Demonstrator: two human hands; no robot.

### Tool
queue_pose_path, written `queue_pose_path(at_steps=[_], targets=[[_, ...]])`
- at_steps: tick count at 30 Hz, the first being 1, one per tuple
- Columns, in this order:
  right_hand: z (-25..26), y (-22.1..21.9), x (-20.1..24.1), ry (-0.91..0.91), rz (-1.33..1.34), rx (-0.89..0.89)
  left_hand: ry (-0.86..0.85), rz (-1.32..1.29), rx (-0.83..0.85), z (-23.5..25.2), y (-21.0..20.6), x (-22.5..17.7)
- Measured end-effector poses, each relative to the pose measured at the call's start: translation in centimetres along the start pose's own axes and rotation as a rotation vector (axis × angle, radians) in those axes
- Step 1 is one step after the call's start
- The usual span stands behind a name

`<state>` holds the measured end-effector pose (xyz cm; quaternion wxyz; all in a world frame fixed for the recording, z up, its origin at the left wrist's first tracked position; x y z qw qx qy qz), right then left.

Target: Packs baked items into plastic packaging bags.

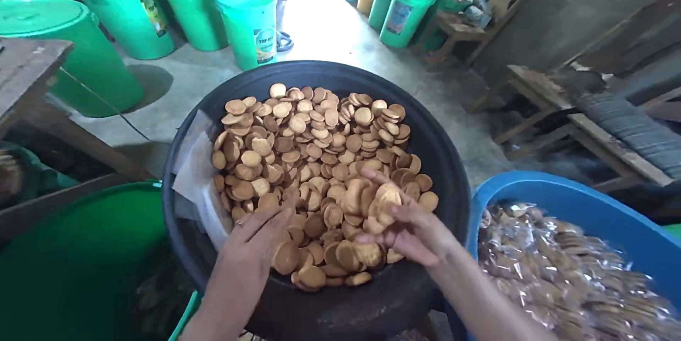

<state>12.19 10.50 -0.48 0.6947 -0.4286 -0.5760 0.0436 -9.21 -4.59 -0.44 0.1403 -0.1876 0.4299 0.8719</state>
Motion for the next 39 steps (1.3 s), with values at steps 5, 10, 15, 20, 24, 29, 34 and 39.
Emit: queue_pose_path(at_steps=[5,10,15,20,24,29,34,39], targets=[[-1.8,-1.8,-3.2,0.195,0.351,-0.131,-0.081,-0.032,0.092,1.4,-2.5,-2.7],[-2.1,-1.5,-3.5,0.182,0.28,-0.234,-0.034,0.045,0.174,2.3,-3.7,-3.5],[-2.9,-3.3,-2.1,0.36,-0.919,-0.111,0.157,-0.015,0.328,4.1,-4.1,-5.3],[-3.0,-3.7,-1.6,0.267,-1.478,-0.162,-0.059,0.005,0.193,2.9,-6.2,-6.7],[-2.4,-2.0,-1.4,0.038,-0.555,-0.067,-0.153,-0.024,0.2,2.2,-5.9,-7.4],[-0.3,-2.3,-2.2,0.099,-0.544,-0.018,-0.207,0.006,0.062,2.0,-5.1,-7.9],[2.5,-4.1,-0.9,0.335,-1.001,-0.232,-0.331,-0.017,-0.049,1.6,-5.1,-9.1],[3.2,-3.9,0.3,0.277,-0.849,-0.227,-0.432,-0.229,-0.055,2.0,-2.1,-8.2]])
Point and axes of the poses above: each hand's wrist, its own z-axis towards the middle knuckle, its own y-axis out of the back of the hand, x = y × z, the point moved 4 cm from there along z, towards the middle knuckle, and after that the axes turned 3 degrees about y, right-handed, at the moved point
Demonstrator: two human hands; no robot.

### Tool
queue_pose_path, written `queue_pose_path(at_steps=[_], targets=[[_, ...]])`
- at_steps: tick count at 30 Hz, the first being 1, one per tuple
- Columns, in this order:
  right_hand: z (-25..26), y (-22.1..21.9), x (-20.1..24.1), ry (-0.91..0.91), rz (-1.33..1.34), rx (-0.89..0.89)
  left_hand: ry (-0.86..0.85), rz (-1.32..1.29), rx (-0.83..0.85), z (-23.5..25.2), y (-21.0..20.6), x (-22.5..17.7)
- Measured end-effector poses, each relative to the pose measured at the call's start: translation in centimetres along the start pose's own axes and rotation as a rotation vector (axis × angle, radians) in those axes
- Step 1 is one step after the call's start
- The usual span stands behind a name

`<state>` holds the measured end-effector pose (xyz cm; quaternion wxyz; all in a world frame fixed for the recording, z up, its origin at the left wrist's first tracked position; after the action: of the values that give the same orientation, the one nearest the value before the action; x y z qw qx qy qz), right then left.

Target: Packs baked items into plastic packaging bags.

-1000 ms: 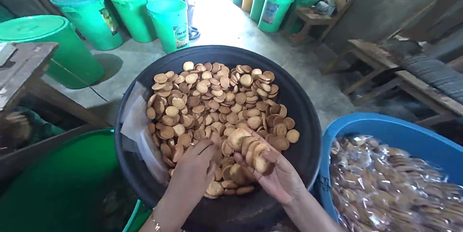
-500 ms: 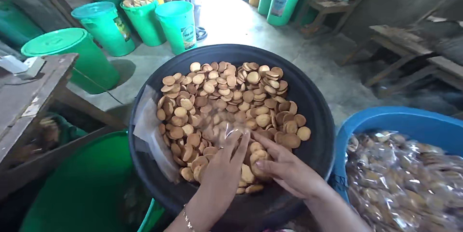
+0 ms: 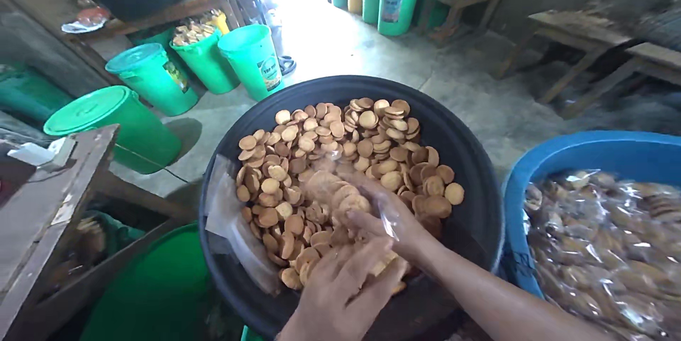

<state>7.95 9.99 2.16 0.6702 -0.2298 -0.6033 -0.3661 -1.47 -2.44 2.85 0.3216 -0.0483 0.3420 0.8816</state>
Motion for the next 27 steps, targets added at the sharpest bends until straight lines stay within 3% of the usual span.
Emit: queue_pose_path(at_steps=[2,3,6,9,11,13,15,17,20,24,27], targets=[[-0.1,1.3,1.0,0.033,0.147,0.115,0.214,-0.139,-0.081,0.1,3.2,1.3],[-0.2,1.9,1.7,0.057,0.169,0.201,0.352,-0.336,-0.069,0.0,4.0,2.9],[-0.4,2.2,4.4,0.155,-0.04,0.3,0.662,-1.338,0.058,-1.3,2.1,6.0],[-0.8,2.5,5.8,0.237,-0.255,0.096,0.603,-1.915,0.219,-2.8,-0.9,4.9],[-2.0,3.8,5.9,0.36,-0.304,-0.015,0.585,-2.015,0.161,-3.1,-1.4,3.9],[-3.7,5.1,5.7,0.447,-0.315,0.077,0.606,-2.036,0.07,-2.8,-1.8,3.4],[-4.9,5.3,5.4,0.442,-0.316,0.213,0.645,-2.038,0.009,-2.4,-2.6,3.1],[-5.3,5.1,5.1,0.397,-0.325,0.157,0.738,-2.008,-0.021,-1.9,-3.5,2.5],[-5.4,6.0,5.6,0.38,-0.341,-0.038,0.805,-1.974,-0.002,-1.0,-4.3,1.6],[-6.2,6.0,5.7,0.451,-0.385,-0.075,0.734,-1.934,0.181,0.3,-4.9,0.3],[-6.9,6.4,6.2,0.513,-0.497,-0.158,0.785,-1.819,0.206,0.6,-5.2,-0.7]])
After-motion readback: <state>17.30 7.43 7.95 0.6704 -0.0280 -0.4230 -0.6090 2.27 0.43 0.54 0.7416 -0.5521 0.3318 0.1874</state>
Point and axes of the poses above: each hand's wrist, its own z-axis towards the middle knuckle, its own y-axis out of the back of the hand, x = y × z, the point moved 4 cm from there along z, towards the middle knuckle, and after that the axes turned 3 degrees about y, right-handed, at the moved point
